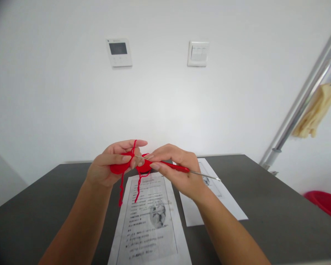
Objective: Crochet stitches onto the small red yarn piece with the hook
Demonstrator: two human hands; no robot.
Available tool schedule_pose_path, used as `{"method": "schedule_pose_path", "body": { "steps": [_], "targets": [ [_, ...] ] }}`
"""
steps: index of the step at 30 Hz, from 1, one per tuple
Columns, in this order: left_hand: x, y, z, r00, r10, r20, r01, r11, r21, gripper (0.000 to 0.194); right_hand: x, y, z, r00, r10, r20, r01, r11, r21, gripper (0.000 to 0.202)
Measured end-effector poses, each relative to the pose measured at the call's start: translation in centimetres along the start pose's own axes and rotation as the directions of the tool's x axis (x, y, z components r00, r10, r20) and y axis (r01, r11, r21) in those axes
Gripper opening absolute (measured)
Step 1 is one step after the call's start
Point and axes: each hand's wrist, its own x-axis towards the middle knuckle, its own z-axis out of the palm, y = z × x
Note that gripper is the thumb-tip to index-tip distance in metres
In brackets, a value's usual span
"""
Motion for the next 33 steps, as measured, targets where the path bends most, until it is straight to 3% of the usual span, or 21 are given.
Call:
{"method": "schedule_pose_path", "body": {
  "steps": [7, 12, 23, 26, 28, 31, 33],
  "targets": [
    [0.0, 0.1, 0.4, 0.996, -0.073, 0.055, 0.073, 0.997, 0.012, 0.035, -0.1, 0.0, -0.4, 0.992, 0.127, -0.016, -0.124, 0.983, 0.138, 0.003],
    [-0.1, 0.1, 0.1, 0.988, -0.103, 0.113, 0.1, 0.994, 0.041, 0.034, -0.4, 0.2, -0.2, 0.957, 0.277, -0.085, -0.256, 0.946, 0.198, 0.014],
    [-0.7, 0.1, -0.1, 0.978, -0.103, 0.18, 0.083, 0.989, 0.119, 0.03, -0.1, 0.3, -0.3, 0.958, 0.286, -0.003, -0.271, 0.91, 0.315, 0.011],
    [-0.8, -0.1, 0.2, 0.988, -0.087, 0.128, 0.065, 0.984, 0.164, 0.03, -0.4, 0.6, 0.3, 0.976, 0.195, -0.091, -0.158, 0.936, 0.315, 0.006],
    [-0.9, -0.2, 0.5, 0.993, -0.075, 0.086, 0.06, 0.983, 0.171, 0.028, -0.6, 0.7, 0.5, 0.992, 0.035, -0.123, -0.015, 0.987, 0.16, 0.009],
    [-0.9, -0.1, 1.0, 0.998, -0.055, 0.033, 0.049, 0.987, 0.154, 0.031, -0.5, 0.7, 0.4, 0.969, -0.243, 0.037, 0.245, 0.952, -0.182, 0.023],
    [-1.0, 0.1, 1.4, 0.999, -0.04, -0.016, 0.042, 0.986, 0.16, 0.036, -0.2, 0.6, 0.2, 0.935, -0.321, 0.153, 0.353, 0.888, -0.294, 0.026]
  ]
}}
